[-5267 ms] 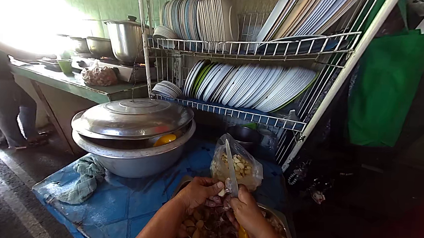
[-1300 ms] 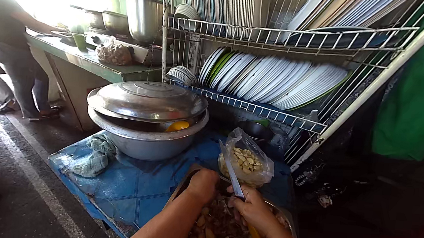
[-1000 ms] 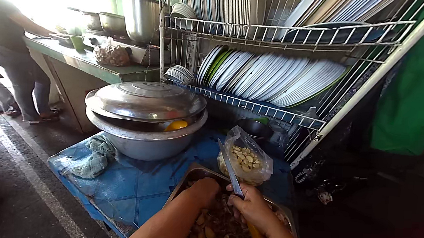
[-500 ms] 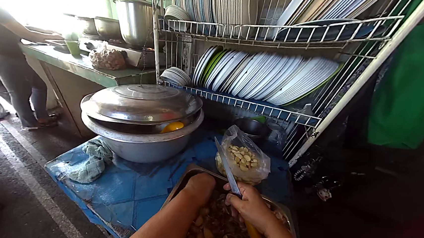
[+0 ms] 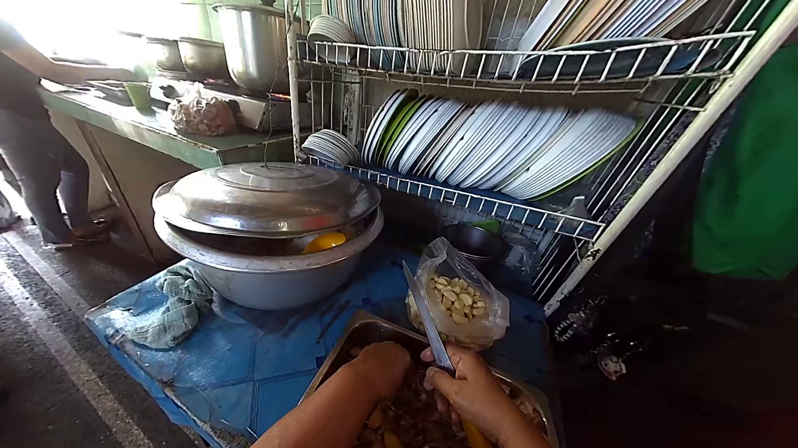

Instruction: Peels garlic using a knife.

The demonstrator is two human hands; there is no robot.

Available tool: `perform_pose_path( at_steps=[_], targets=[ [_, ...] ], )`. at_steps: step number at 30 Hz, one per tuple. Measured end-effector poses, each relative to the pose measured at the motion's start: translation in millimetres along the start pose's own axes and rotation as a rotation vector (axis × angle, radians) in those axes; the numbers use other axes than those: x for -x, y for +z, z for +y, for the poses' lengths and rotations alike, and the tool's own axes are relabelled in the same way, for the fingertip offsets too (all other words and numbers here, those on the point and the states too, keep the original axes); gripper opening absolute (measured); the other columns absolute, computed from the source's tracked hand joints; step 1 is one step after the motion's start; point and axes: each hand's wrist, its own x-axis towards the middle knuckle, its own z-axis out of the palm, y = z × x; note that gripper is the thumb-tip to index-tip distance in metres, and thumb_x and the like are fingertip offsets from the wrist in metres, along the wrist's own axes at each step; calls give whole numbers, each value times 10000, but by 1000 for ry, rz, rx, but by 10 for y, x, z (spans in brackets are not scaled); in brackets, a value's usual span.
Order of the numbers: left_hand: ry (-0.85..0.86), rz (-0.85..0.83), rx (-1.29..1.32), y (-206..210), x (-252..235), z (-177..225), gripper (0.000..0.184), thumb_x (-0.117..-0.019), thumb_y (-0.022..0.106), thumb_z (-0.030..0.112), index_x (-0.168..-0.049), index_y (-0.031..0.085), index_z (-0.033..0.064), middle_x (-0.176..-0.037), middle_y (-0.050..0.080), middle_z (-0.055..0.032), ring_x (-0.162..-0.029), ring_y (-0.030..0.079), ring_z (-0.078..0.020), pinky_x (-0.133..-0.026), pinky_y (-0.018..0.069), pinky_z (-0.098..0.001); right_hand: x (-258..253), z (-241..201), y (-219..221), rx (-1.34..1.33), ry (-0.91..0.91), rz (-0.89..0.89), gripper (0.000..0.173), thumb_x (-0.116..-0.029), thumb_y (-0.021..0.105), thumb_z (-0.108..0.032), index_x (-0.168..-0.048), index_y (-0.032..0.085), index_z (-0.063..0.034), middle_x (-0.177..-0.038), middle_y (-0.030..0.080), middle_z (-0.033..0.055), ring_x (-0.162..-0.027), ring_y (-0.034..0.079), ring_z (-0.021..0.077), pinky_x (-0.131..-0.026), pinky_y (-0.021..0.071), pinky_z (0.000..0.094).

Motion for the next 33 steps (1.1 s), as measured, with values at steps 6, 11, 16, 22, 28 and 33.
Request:
perform_pose_path(
  at_steps=[6, 11, 16, 22, 28, 33],
  targets=[
    [-71, 53, 74, -129, 92, -47, 292, -957, 679, 207, -1150, 694, -12, -1241, 640, -245, -1227, 579, -426, -1035, 442, -636, -4, -8, -3, -36, 14, 22, 291, -1026, 537, -86, -1312, 555, -33, -850, 686, 23, -534, 597, 88, -481, 507, 230],
    [-46, 247, 558, -209, 215, -240, 319, -946, 738, 211, -1149, 686, -30, -1096, 692, -170, -999, 667, -237, -959, 525, -424, -11, -36, 8, -32, 18, 36, 419, -1026, 488, -88, -1435, 417, -31, -945, 667, 68, -589, 614, 130, -521, 529, 284],
    [19, 264, 1055, -203, 234, -199, 256, -1006, 650, 122, -1230, 620, 4, -1040, 699, -73, -814, 702, -114, -746, 600, -274, -12, -57, 69, -54, -30, 37, 364, -1005, 436, -85, -1368, 415, -66, -914, 651, 49, -579, 609, 136, -513, 528, 297],
    [77, 299, 1229, -185, 211, -193, 321, -998, 609, 21, -1315, 571, -13, -1097, 684, -91, -863, 703, -118, -789, 599, -269, -36, -48, 116, -21, -32, 41, 350, -1019, 415, -70, -1369, 432, -47, -910, 646, 61, -587, 611, 143, -528, 535, 307],
    [88, 338, 1402, -199, 233, -144, 194, -996, 621, 23, -1181, 594, -29, -1081, 690, -110, -885, 728, -168, -798, 626, -305, -42, -28, 138, -67, -102, 122, 358, -994, 427, -68, -1350, 453, -29, -849, 650, 46, -548, 601, 129, -493, 525, 291],
    [-45, 336, 1588, -181, 196, -96, 155, -990, 667, 78, -1108, 633, -16, -899, 681, -65, -749, 679, -123, -718, 591, -258, -14, -46, 181, -98, -174, 190, 394, -976, 429, -64, -1366, 444, -9, -843, 644, 32, -544, 591, 116, -497, 528, 283]
  ],
)
